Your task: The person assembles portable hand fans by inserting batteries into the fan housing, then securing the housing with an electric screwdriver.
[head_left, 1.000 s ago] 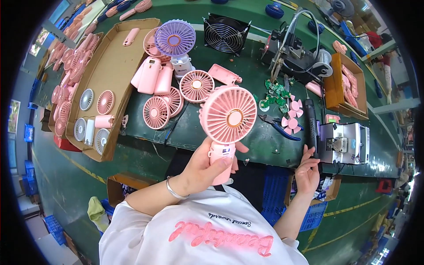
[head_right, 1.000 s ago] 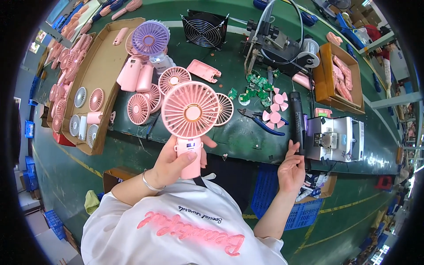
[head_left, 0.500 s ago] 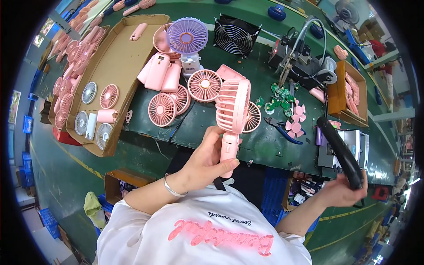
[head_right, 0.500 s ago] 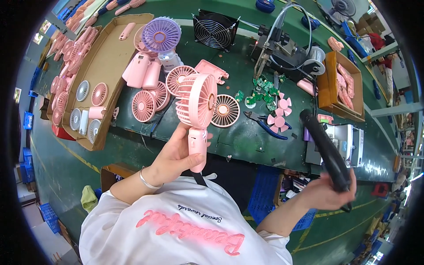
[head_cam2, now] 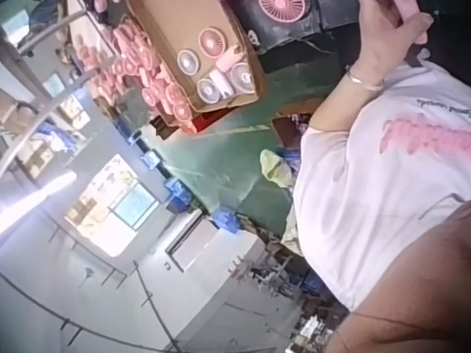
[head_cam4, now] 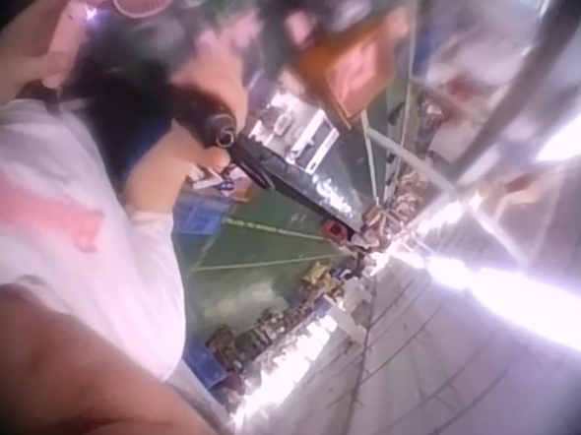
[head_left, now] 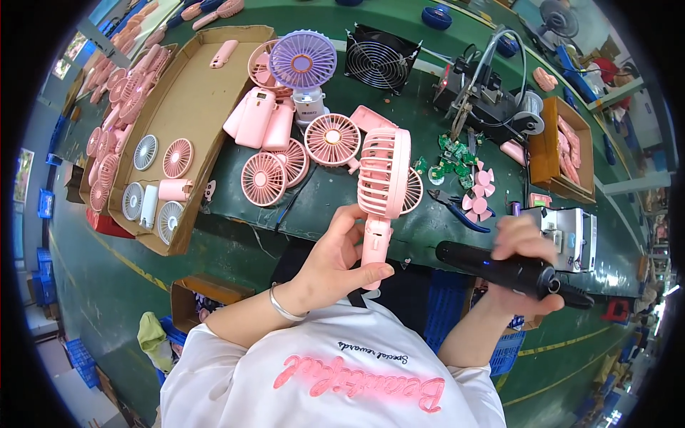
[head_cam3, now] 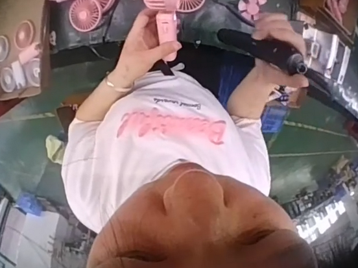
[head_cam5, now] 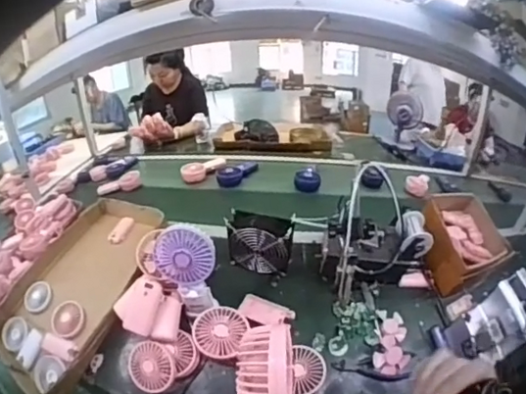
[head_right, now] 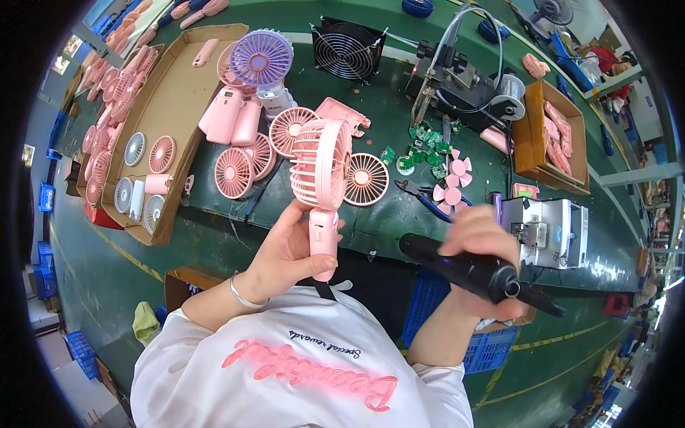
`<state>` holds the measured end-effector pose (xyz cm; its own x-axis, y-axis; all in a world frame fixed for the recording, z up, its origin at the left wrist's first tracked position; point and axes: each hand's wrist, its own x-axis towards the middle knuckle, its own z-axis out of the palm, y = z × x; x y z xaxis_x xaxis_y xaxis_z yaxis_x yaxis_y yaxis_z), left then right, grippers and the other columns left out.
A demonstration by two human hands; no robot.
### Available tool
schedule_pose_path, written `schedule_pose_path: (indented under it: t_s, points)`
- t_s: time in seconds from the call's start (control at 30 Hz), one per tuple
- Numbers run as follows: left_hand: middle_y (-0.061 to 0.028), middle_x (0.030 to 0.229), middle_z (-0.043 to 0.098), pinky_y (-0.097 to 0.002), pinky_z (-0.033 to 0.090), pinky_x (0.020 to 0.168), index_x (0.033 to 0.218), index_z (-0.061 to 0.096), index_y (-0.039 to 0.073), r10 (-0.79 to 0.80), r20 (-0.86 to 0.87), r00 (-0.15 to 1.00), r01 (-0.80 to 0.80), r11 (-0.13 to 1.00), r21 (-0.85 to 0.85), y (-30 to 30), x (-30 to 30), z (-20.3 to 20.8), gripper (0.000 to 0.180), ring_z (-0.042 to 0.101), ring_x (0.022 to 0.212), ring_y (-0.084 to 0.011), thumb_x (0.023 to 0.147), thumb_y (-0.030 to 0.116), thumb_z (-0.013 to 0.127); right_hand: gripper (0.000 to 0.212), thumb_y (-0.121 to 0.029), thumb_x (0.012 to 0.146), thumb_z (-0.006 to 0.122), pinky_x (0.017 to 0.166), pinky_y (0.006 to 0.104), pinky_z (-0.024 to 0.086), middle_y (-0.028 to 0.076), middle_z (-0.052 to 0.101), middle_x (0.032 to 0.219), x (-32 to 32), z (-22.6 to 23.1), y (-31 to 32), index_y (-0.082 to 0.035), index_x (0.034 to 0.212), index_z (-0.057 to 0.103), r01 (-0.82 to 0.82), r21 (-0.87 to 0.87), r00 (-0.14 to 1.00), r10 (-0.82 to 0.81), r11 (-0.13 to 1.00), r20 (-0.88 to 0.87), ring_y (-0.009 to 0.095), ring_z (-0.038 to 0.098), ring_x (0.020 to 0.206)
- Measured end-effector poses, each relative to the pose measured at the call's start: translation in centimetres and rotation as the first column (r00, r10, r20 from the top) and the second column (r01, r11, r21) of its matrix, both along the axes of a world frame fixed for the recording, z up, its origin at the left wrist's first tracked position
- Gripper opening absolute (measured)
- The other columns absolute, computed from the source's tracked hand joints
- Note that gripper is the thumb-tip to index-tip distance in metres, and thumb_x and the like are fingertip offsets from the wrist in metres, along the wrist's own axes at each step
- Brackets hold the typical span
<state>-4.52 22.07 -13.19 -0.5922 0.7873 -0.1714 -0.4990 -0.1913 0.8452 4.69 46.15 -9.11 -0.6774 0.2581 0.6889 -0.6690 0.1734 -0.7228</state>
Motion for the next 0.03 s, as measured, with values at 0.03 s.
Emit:
schedule_pose_path:
  t_s: [0.03]
  points:
    - [-0.0105, 0.125, 0.047, -0.0322, 0.047, 0.092, 0.145, 0.024, 0.008, 0.005, 0.003, 1.0, -0.005, 1.0, 0.007, -0.01, 0.13, -0.2, 0.083, 0.05, 0.11, -0.0158, 0.079, -0.002, 0.073, 0.081, -0.081, 0.081, 0.037, 0.072, 0.0396, 0.039, 0.014, 0.059, 0.072, -0.37, -0.6, -0.18, -0.004, 0.099, 0.056, -0.163, -0.091, 0.984, 0.169, 0.982, 0.06, 0.023, 0.051, 0.077]
